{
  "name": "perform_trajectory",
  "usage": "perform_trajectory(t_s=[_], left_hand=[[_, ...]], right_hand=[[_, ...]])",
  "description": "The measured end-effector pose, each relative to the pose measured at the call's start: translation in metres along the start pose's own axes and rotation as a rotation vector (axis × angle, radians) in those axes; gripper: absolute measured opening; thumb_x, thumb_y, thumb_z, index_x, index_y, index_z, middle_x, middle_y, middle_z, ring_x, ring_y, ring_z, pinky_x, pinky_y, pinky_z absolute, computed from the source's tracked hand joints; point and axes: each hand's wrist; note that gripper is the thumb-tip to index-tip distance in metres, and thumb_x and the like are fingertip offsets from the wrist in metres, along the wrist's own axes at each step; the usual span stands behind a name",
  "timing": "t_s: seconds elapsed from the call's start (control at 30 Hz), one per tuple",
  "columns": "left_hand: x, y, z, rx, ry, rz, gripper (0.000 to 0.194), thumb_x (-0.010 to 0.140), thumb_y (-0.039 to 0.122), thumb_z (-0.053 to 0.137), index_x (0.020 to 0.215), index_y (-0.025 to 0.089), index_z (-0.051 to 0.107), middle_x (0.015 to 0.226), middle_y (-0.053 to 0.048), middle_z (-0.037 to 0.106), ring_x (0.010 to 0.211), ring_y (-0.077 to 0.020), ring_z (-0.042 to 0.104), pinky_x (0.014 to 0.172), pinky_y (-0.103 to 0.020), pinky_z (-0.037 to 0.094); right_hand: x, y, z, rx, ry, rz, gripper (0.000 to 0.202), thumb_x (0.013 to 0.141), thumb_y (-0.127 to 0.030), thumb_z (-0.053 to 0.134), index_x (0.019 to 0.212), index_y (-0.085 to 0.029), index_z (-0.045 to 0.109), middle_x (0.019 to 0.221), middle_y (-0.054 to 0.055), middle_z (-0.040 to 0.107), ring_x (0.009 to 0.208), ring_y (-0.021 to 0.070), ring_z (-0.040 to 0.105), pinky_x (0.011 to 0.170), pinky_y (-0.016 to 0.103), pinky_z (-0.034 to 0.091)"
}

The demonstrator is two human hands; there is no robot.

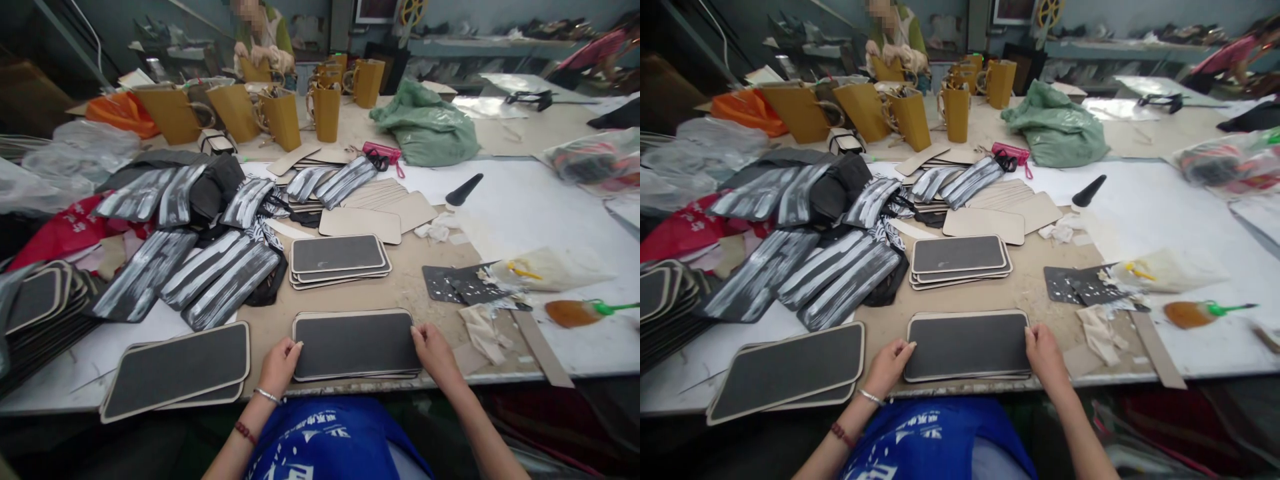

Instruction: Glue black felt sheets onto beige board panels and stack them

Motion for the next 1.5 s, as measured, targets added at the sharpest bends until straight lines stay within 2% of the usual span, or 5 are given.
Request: perform_trajectory(t_s=[0.37, 0.67, 0.93, 1.5], left_hand=[[0.003, -0.006, 0.009, 0.111, 0.049, -0.021, 0.032, 0.076, 0.045, 0.039, 0.054, 0.021, 0.040, 0.050, 0.003, 0.043, 0.052, -0.0135, 0.044, 0.053, -0.024, 0.029], [-0.002, 0.007, 0.011, 0.255, 0.087, -0.074, 0.028, 0.082, 0.034, 0.044, 0.058, 0.020, 0.045, 0.054, 0.002, 0.050, 0.055, -0.0134, 0.046, 0.055, -0.024, 0.028], [-0.004, 0.007, 0.013, 0.224, 0.139, -0.094, 0.027, 0.081, 0.034, 0.048, 0.058, 0.019, 0.048, 0.057, 0.001, 0.053, 0.057, -0.0129, 0.048, 0.055, -0.023, 0.028], [-0.002, 0.002, 0.014, 0.226, 0.115, -0.053, 0.032, 0.078, 0.043, 0.045, 0.055, 0.021, 0.046, 0.052, 0.001, 0.051, 0.052, -0.0142, 0.047, 0.052, -0.024, 0.029]], right_hand=[[0.001, 0.003, 0.012, -0.105, 0.027, -0.081, 0.017, 0.080, -0.032, 0.033, 0.065, -0.024, 0.033, 0.066, 0.004, 0.048, 0.069, 0.0193, 0.048, 0.065, 0.031, 0.037], [0.004, 0.007, 0.016, -0.147, 0.016, -0.068, 0.017, 0.081, -0.031, 0.032, 0.065, -0.024, 0.031, 0.067, 0.005, 0.046, 0.069, 0.0210, 0.047, 0.066, 0.033, 0.035], [0.008, 0.012, 0.017, -0.157, -0.031, -0.061, 0.018, 0.081, -0.032, 0.032, 0.065, -0.025, 0.031, 0.065, 0.004, 0.045, 0.066, 0.0206, 0.046, 0.064, 0.032, 0.034], [0.013, 0.011, 0.012, -0.039, -0.040, -0.022, 0.019, 0.078, -0.032, 0.035, 0.062, -0.024, 0.036, 0.060, 0.003, 0.051, 0.062, 0.0178, 0.051, 0.061, 0.029, 0.037]])
Point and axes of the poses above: each hand's wrist, its own x-axis towards the middle knuckle, its own z-axis out of the palm, y = z × x
